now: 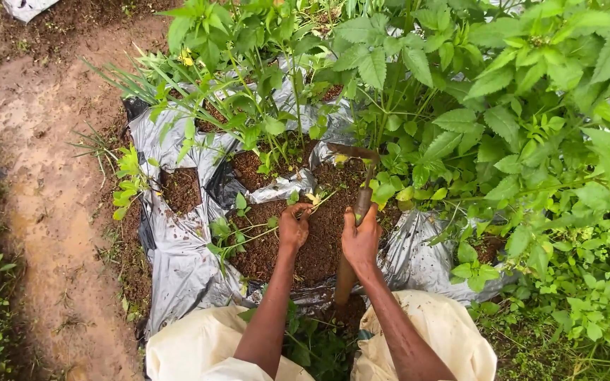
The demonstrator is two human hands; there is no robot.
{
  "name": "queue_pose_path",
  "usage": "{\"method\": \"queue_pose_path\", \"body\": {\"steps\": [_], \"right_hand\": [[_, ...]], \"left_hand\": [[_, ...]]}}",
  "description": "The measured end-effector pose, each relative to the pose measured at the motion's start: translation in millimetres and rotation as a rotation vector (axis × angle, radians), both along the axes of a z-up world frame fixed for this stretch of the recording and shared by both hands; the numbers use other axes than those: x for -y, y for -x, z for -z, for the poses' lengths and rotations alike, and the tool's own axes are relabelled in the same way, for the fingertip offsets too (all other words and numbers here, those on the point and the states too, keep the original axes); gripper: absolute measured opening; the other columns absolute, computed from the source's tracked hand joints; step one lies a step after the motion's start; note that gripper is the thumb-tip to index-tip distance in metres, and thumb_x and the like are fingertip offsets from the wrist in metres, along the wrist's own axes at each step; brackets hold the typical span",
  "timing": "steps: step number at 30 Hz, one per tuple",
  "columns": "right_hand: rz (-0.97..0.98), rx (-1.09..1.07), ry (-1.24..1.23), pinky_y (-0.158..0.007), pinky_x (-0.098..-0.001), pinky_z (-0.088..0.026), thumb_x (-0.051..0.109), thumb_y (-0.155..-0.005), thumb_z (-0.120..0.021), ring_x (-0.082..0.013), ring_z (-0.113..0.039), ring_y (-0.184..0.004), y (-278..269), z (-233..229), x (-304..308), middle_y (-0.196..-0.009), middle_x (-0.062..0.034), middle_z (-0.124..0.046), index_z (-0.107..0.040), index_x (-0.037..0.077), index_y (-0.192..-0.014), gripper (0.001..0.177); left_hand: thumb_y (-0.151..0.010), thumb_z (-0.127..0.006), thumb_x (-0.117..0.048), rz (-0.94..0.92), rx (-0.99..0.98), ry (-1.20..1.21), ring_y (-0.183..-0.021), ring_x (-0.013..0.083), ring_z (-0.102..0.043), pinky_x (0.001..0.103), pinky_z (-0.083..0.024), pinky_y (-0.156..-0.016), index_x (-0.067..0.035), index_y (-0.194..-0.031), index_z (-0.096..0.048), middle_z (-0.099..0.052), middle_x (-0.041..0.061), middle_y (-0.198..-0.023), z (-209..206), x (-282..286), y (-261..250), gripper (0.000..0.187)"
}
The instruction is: The person squats in a garden bed and uses a hoe to loosen soil around plants, then pulls weeds by hand. The person gathers the removed weeds into a pile and continues weeding along the row.
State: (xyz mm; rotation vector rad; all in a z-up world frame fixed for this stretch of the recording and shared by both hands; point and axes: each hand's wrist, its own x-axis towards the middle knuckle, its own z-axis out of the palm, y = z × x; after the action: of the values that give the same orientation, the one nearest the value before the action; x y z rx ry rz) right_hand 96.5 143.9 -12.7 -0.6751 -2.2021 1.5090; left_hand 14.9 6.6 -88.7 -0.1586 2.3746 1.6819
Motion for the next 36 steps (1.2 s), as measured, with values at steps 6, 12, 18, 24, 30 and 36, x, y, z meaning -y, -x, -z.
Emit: {"method": "queue_pose_path", "body": {"steps": [6,12,18,24,30,36], "right_hand": [[-0.039,0.21,0.193,-0.044,-0.0352,-0.056,0.022,-0.099,-0.057,-0.023,-0.065,-0.048,-21.1,23.6,2.1,-0.062,-0.0152,-0.063,-0.05,0.002,-0.106,0.021],[0.135,0.009,0.125,-0.046,-0.0382,-0.055,0.019,-0.102,-0.055,-0.0257,-0.065,-0.049,-15.6,17.7,-4.6,-0.063,-0.0178,-0.063,-0.049,-0.002,-0.11,0.023],[-0.01,0.157,0.17,-0.045,-0.0344,-0.06,0.013,-0.103,-0.054,-0.0232,-0.066,-0.051,-15.3,9.3,-4.7,-0.069,-0.0153,-0.063,-0.052,-0.003,-0.11,0.017],[0.017,-0.045,0.216,-0.044,-0.039,-0.057,0.01,-0.104,-0.051,-0.0243,-0.066,-0.051,-9.8,24.2,-14.2,-0.065,-0.0185,-0.062,-0.051,-0.004,-0.108,0.015],[-0.034,0.18,0.361,-0.047,-0.0306,-0.061,0.016,-0.104,-0.052,-0.0168,-0.063,-0.054,-0.2,12.4,-21.5,-0.072,-0.0112,-0.062,-0.051,-0.001,-0.113,0.019],[-0.066,0.233,0.417,-0.046,-0.0308,-0.059,0.016,-0.105,-0.052,-0.0163,-0.061,-0.054,-8.9,0.2,-33.2,-0.074,-0.0095,-0.06,-0.051,-0.001,-0.117,0.021]], "left_hand": [[-0.104,-0.061,-0.011,0.048,0.021,0.021,-0.136,0.0508,-0.048,0.072,-0.04,-0.113,-0.012,-0.114,-0.075,-0.066,0.021,-0.126,-10.4,0.8,-8.9,0.017],[-0.105,-0.06,-0.01,0.058,-0.014,0.0,-0.135,0.0534,-0.048,0.073,-0.039,-0.112,-0.008,-0.114,-0.075,-0.066,0.024,-0.126,19.1,4.9,2.7,0.018],[-0.104,-0.06,-0.011,0.073,0.02,0.001,-0.137,0.0552,-0.045,0.074,-0.036,-0.112,-0.008,-0.114,-0.075,-0.066,0.025,-0.128,10.5,6.1,1.3,0.018],[-0.103,-0.064,-0.019,0.086,0.041,0.054,-0.138,0.0492,-0.049,0.069,-0.038,-0.114,-0.016,-0.113,-0.078,-0.068,0.018,-0.13,36.7,11.9,17.4,0.017],[-0.101,-0.066,-0.01,0.134,0.004,0.123,-0.118,0.0511,-0.063,0.065,-0.049,-0.1,-0.009,-0.111,-0.079,-0.072,0.022,-0.117,-36.9,20.0,-28.9,0.017],[-0.105,-0.062,-0.011,0.235,0.025,0.205,-0.068,0.0271,-0.069,0.044,-0.052,-0.06,-0.005,-0.117,-0.076,-0.076,0.023,-0.105,-12.6,58.7,-110.3,0.019]]}}
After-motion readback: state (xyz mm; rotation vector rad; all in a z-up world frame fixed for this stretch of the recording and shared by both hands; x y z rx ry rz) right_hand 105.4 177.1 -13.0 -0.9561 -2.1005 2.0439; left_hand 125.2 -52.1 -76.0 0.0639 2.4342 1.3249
